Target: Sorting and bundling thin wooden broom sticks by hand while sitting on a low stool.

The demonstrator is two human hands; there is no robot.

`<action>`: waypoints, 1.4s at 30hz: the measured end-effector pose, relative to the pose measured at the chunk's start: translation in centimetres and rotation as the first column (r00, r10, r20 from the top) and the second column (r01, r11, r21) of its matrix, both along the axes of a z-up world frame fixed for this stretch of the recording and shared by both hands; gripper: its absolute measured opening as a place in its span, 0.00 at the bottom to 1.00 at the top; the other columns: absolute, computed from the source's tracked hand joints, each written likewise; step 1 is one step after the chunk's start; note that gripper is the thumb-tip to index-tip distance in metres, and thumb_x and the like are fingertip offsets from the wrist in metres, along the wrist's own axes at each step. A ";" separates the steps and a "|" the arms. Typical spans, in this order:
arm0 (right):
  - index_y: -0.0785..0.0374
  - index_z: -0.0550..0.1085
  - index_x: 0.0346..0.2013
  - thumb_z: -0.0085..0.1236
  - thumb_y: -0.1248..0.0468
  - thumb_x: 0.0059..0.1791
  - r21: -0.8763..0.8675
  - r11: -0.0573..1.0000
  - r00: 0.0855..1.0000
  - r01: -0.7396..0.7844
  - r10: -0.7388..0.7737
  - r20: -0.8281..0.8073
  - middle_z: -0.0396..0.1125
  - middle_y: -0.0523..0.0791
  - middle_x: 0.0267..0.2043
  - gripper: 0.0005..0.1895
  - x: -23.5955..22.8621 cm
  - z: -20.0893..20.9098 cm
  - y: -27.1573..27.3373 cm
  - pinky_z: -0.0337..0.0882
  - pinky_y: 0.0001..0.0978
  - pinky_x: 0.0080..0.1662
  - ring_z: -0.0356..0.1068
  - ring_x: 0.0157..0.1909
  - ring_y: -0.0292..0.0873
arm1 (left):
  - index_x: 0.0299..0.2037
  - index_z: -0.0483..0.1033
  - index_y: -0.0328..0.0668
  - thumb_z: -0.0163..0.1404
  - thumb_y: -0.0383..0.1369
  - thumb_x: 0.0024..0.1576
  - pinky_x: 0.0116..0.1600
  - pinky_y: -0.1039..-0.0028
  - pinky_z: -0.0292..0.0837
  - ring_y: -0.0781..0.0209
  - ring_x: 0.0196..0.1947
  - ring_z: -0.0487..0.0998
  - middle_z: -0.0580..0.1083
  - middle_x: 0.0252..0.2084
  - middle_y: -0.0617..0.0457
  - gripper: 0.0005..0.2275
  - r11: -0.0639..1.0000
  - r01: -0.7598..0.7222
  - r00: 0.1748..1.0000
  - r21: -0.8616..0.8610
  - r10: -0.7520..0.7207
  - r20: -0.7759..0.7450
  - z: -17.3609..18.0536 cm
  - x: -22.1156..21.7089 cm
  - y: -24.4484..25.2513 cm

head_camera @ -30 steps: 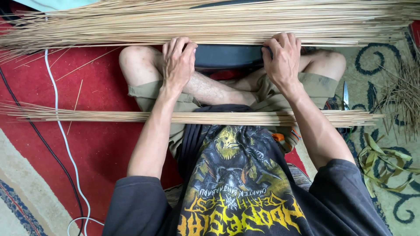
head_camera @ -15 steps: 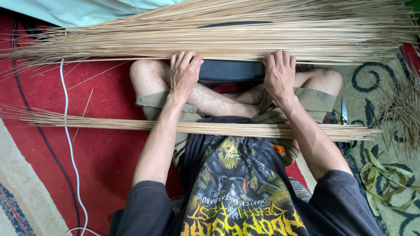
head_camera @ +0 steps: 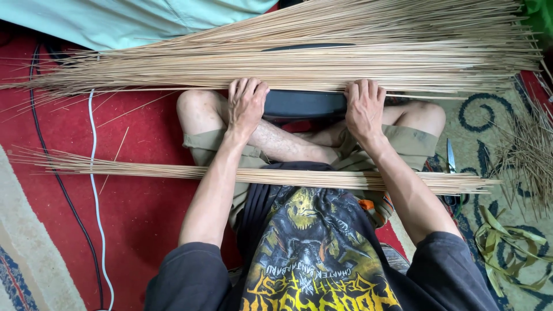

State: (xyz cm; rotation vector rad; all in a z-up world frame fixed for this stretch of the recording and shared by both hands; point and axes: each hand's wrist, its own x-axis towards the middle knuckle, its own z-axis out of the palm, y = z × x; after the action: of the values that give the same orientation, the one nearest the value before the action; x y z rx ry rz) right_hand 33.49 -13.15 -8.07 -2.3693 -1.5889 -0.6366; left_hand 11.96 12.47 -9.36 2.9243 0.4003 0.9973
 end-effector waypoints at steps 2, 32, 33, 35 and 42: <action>0.59 0.67 0.42 0.48 0.60 0.60 -0.002 1.000 1.000 0.001 -0.001 -0.011 0.60 0.46 0.40 0.07 -0.1 0.3 -0.1 0.60 0.42 0.50 0.61 0.49 0.52 | 0.40 0.77 0.47 0.52 0.35 0.65 0.56 0.64 0.66 0.59 0.42 0.74 0.70 0.37 0.56 0.04 1.000 0.004 1.000 0.004 -0.004 -0.002 0.4 0.0 -0.1; 0.58 0.68 0.44 0.46 0.59 0.62 -0.001 1.000 0.982 0.014 -0.014 -0.190 0.59 0.44 0.36 0.07 -2.1 2.6 -6.2 0.62 0.40 0.51 0.65 0.44 0.49 | 0.44 0.78 0.44 0.50 0.35 0.68 0.43 0.67 0.70 0.55 0.39 0.74 0.71 0.39 0.53 0.06 0.988 0.094 0.995 -0.120 -0.092 0.025 4.3 -7.6 -0.9; 0.58 0.68 0.44 0.46 0.59 0.62 -0.002 1.000 0.980 0.014 -0.014 -0.200 0.59 0.44 0.36 0.07 -2.2 2.7 -6.5 0.62 0.40 0.51 0.65 0.44 0.49 | 0.44 0.78 0.43 0.51 0.34 0.67 0.43 0.66 0.70 0.54 0.39 0.75 0.71 0.39 0.52 0.06 0.988 0.091 0.996 -0.125 -0.089 0.022 4.4 -8.1 -0.8; 0.58 0.69 0.44 0.46 0.59 0.62 -0.009 1.000 0.976 0.021 -0.023 -0.215 0.59 0.44 0.36 0.08 -2.0 2.4 -7.2 0.62 0.40 0.52 0.65 0.44 0.49 | 0.44 0.78 0.43 0.51 0.34 0.67 0.44 0.66 0.70 0.53 0.39 0.75 0.71 0.39 0.52 0.06 0.988 0.081 0.997 -0.131 -0.081 0.009 4.2 -9.0 -0.5; 0.58 0.70 0.45 0.45 0.55 0.64 0.018 1.000 0.966 0.000 0.005 -0.259 0.59 0.44 0.36 0.11 -2.0 1.1 -8.7 0.62 0.42 0.54 0.65 0.44 0.49 | 0.44 0.79 0.44 0.53 0.34 0.67 0.46 0.67 0.70 0.54 0.39 0.76 0.72 0.38 0.54 0.04 0.980 0.086 0.996 -0.178 -0.086 0.007 4.1 -10.6 -0.9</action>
State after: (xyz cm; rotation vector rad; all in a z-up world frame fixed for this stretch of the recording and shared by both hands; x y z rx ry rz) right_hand 31.52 -21.89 -6.95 -2.3245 -1.4664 -0.3207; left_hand 1.38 11.53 -5.23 2.7571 0.3408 0.8990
